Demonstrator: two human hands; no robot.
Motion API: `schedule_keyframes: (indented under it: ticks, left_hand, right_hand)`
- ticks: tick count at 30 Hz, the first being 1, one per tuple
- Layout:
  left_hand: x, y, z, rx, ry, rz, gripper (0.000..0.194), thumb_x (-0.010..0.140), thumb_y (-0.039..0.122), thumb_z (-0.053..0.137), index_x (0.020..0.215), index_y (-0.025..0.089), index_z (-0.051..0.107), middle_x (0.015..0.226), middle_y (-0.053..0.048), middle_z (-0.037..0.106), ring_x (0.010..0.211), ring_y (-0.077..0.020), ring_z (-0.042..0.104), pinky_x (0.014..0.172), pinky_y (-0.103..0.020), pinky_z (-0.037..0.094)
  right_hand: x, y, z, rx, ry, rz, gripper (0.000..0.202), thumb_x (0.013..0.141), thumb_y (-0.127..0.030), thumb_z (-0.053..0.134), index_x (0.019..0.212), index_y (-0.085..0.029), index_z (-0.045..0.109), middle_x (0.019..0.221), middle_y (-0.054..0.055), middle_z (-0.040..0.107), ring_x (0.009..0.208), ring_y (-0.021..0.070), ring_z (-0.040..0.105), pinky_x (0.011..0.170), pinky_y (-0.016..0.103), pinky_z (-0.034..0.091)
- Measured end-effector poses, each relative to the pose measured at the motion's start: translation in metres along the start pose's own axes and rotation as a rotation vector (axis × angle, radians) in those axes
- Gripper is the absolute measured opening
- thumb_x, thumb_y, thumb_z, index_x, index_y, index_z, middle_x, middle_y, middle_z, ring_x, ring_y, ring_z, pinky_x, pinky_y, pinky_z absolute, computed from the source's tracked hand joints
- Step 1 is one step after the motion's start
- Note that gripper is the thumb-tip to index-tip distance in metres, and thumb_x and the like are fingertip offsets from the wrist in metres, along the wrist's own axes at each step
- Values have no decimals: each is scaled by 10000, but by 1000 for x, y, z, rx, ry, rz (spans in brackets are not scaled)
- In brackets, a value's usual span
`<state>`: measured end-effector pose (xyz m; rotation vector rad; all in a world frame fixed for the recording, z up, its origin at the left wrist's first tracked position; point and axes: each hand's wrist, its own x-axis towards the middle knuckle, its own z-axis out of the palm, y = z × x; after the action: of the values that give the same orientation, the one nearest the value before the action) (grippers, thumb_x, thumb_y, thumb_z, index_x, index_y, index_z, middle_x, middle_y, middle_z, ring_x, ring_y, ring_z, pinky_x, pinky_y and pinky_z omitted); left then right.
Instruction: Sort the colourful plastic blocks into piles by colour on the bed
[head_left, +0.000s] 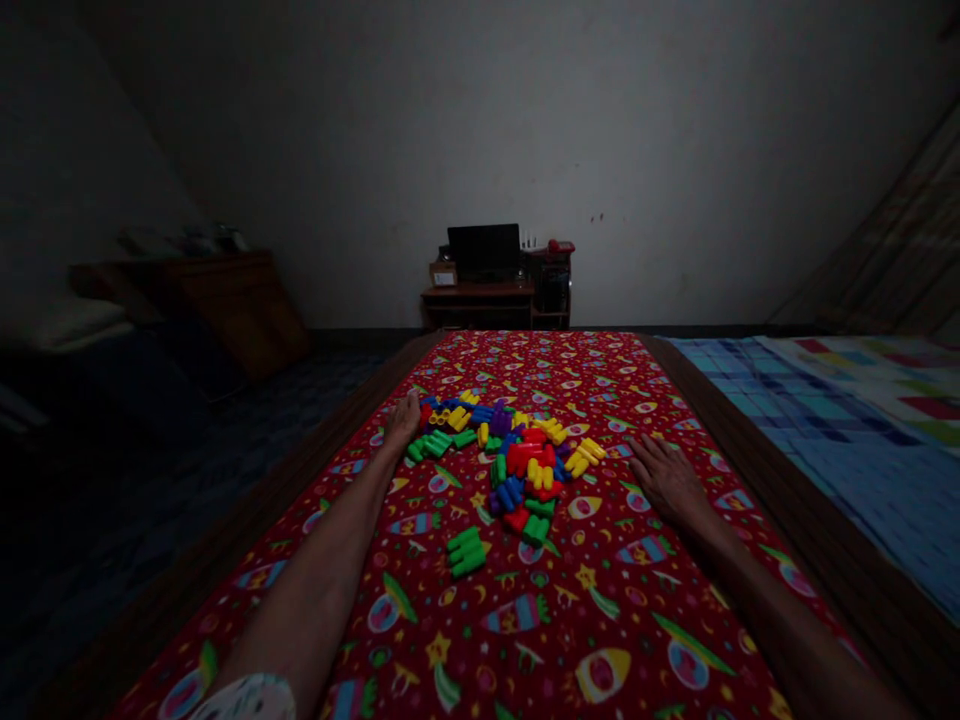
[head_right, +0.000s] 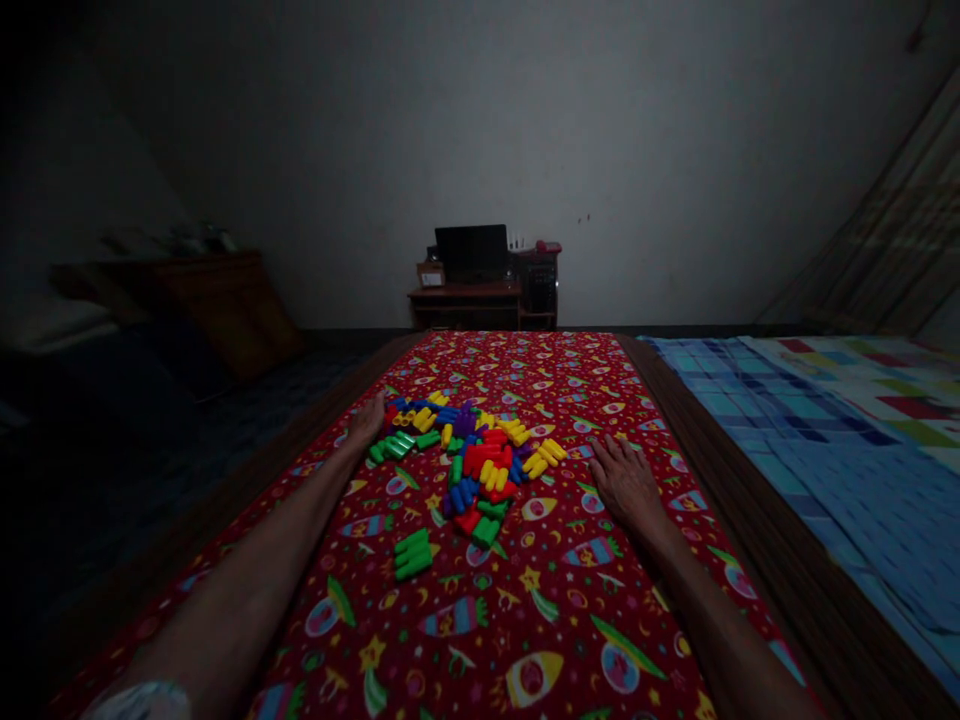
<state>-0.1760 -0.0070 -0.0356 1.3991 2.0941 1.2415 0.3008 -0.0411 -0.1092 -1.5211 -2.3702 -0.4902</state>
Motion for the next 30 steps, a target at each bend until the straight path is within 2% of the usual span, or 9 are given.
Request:
schedule_keyframes:
  ticks: [5,8,12,17,20,23,26,28,30]
  left_hand:
    - [16,23,46,-120,-301,98,574,928,536,276,1096,154,671,1220,-116,667,1226,-260,549,1054,-395,391]
    - [16,42,70,-180,-483,176,578,902,580,327,1047,164,702,1093,-99,726,1132,-258,615,994,-383,452]
    - [-2,66,90,-198,-659,267,516,881,545,394,1023,170,719,1051,-99,738,1077,-272,641,974,-405,470]
    - [-41,100,103,-176,-814,422,408,877,453,458,1110,213,691,1233,-53,667,1178,-246,585,1066,-358,392]
    - [-67,117,93,-88,-828,594,435,917,431,412,1259,236,598,1403,-26,533,1321,-221,454,1141,-362,283]
    - [-103,116,62,94,-665,781,479,966,417,309,1388,251,465,1500,-36,407,1414,-228,304,1175,-471,170]
    - [-154,93,21,219,-556,937,481,940,457,412,1410,353,422,1530,-29,352,1436,-281,240,1160,-558,137]
    - [-188,71,1,292,-617,1022,488,890,472,523,1372,429,452,1525,-7,359,1426,-320,255,1145,-590,159]
    - [-212,52,-10,359,-706,1078,508,877,466,551,1371,458,436,1511,12,381,1426,-324,252,1143,-588,174]
  right_hand:
    - [-1,0,2,15,13,64,497,966,-363,256,1339,-197,539,1388,103,532,1284,289,454,1038,487,370]
    - [-1,-1,1,8,12,74,492,970,-358,252,1336,-201,542,1389,93,534,1290,284,451,1043,471,365]
    - [0,-3,-2,10,-18,74,505,975,-347,240,1350,-172,529,1397,110,523,1305,291,430,1053,465,348]
    - [1,-3,-3,23,-35,77,511,977,-355,235,1356,-167,522,1409,108,509,1302,290,435,1045,474,352]
    - [1,-2,-4,33,-22,43,503,974,-339,237,1350,-173,526,1395,107,524,1304,273,437,1054,472,345]
    - [1,-1,-6,37,-21,14,500,971,-330,241,1350,-176,529,1382,109,538,1313,270,429,1057,469,345]
    - [2,-2,-7,36,-34,46,498,972,-335,248,1355,-178,525,1393,112,526,1317,275,424,1059,468,343]
    - [2,-3,-6,39,-40,84,496,972,-344,259,1367,-183,512,1405,111,514,1316,281,423,1057,469,343]
    - [2,-4,-5,39,-36,106,496,973,-353,265,1373,-186,505,1408,110,511,1312,287,424,1052,469,347]
